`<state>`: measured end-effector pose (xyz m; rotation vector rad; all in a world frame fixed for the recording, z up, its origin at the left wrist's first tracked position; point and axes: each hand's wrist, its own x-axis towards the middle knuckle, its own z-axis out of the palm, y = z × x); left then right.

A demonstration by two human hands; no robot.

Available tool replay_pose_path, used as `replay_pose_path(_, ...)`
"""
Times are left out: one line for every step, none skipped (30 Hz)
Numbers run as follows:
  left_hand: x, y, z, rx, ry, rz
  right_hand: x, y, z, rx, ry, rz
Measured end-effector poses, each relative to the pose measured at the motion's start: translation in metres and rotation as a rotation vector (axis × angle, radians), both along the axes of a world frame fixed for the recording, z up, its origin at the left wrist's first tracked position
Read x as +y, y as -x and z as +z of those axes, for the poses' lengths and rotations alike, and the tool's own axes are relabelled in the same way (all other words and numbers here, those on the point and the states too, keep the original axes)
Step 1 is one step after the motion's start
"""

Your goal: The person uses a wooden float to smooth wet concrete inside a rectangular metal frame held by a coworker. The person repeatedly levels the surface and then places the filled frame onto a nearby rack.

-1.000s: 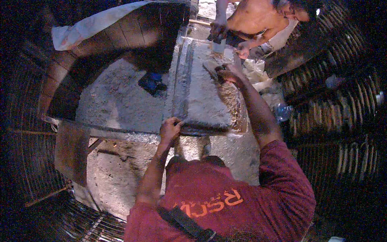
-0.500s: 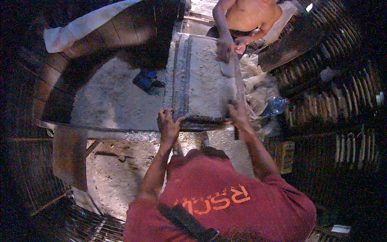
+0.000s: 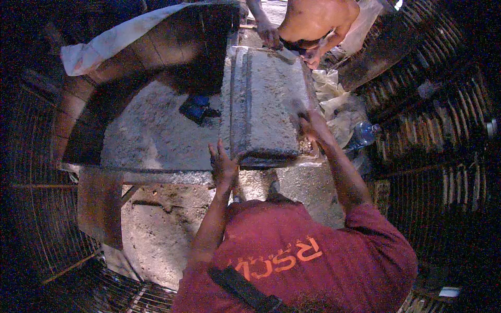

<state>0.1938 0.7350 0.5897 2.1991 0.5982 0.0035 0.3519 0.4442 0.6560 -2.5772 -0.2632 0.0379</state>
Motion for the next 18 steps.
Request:
replay_pose_path(-0.001, 0.000, -0.002, 0.005, -0.002, 0.008, -0.005, 0.018, 0.012, 0.223, 0.082, -0.209)
replay_pose_path(-0.004, -0.002, -0.019, -0.060, -0.051, 0.014, -0.006, 0.034, 0.014, 0.224, 0.042, -0.199)
replay_pose_path(-0.007, -0.002, -0.030, -0.122, -0.105, 0.003, -0.004, 0.053, -0.007, 0.110, 0.032, -0.118)
replay_pose_path(-0.007, -0.002, -0.033, -0.153, -0.102, 0.003, 0.000, 0.071, -0.027, -0.007, 0.029, -0.035)
replay_pose_path(-0.006, -0.002, -0.037, -0.184, -0.101, 0.007, 0.006, 0.088, -0.048, -0.122, 0.033, 0.053)
replay_pose_path(-0.009, -0.002, -0.038, -0.215, -0.097, -0.004, 0.019, 0.096, -0.069, 0.027, 0.142, 0.143)
replay_pose_path(-0.008, -0.001, -0.031, -0.181, -0.091, 0.003, 0.048, 0.108, -0.050, 0.080, 0.164, 0.196)
replay_pose_path(-0.008, 0.002, -0.014, -0.150, -0.083, 0.003, 0.059, 0.118, -0.035, -0.011, 0.107, 0.210)
replay_pose_path(-0.009, 0.003, -0.004, -0.118, -0.076, 0.003, 0.049, 0.110, -0.042, -0.022, 0.128, 0.145)
replay_pose_path(-0.011, 0.001, -0.009, -0.125, -0.093, -0.006, 0.033, 0.099, -0.048, -0.033, 0.150, 0.081)
replay_pose_path(-0.006, 0.001, -0.018, -0.131, -0.115, 0.010, 0.021, 0.096, -0.033, -0.024, 0.151, -0.001)
replay_pose_path(-0.003, 0.000, -0.024, -0.137, -0.134, 0.018, -0.001, 0.099, -0.025, -0.017, 0.130, -0.029)
replay_pose_path(-0.003, 0.001, -0.024, -0.156, -0.132, 0.016, -0.023, 0.103, -0.016, -0.011, 0.110, -0.062)
replay_pose_path(-0.005, 0.001, -0.022, -0.180, -0.125, 0.005, -0.054, 0.099, -0.028, -0.056, 0.155, -0.151)
replay_pose_path(-0.008, 0.001, -0.021, -0.205, -0.116, -0.002, -0.078, 0.093, -0.044, -0.101, 0.201, -0.236)
replay_pose_path(-0.008, 0.001, -0.017, -0.193, -0.101, -0.007, -0.085, 0.086, -0.049, -0.138, 0.133, -0.240)
replay_pose_path(-0.009, 0.000, -0.011, -0.184, -0.084, -0.016, -0.092, 0.077, -0.050, -0.178, 0.066, -0.246)
replay_pose_path(-0.009, -0.001, -0.008, -0.174, -0.068, -0.021, -0.094, 0.071, -0.050, -0.218, -0.002, -0.248)
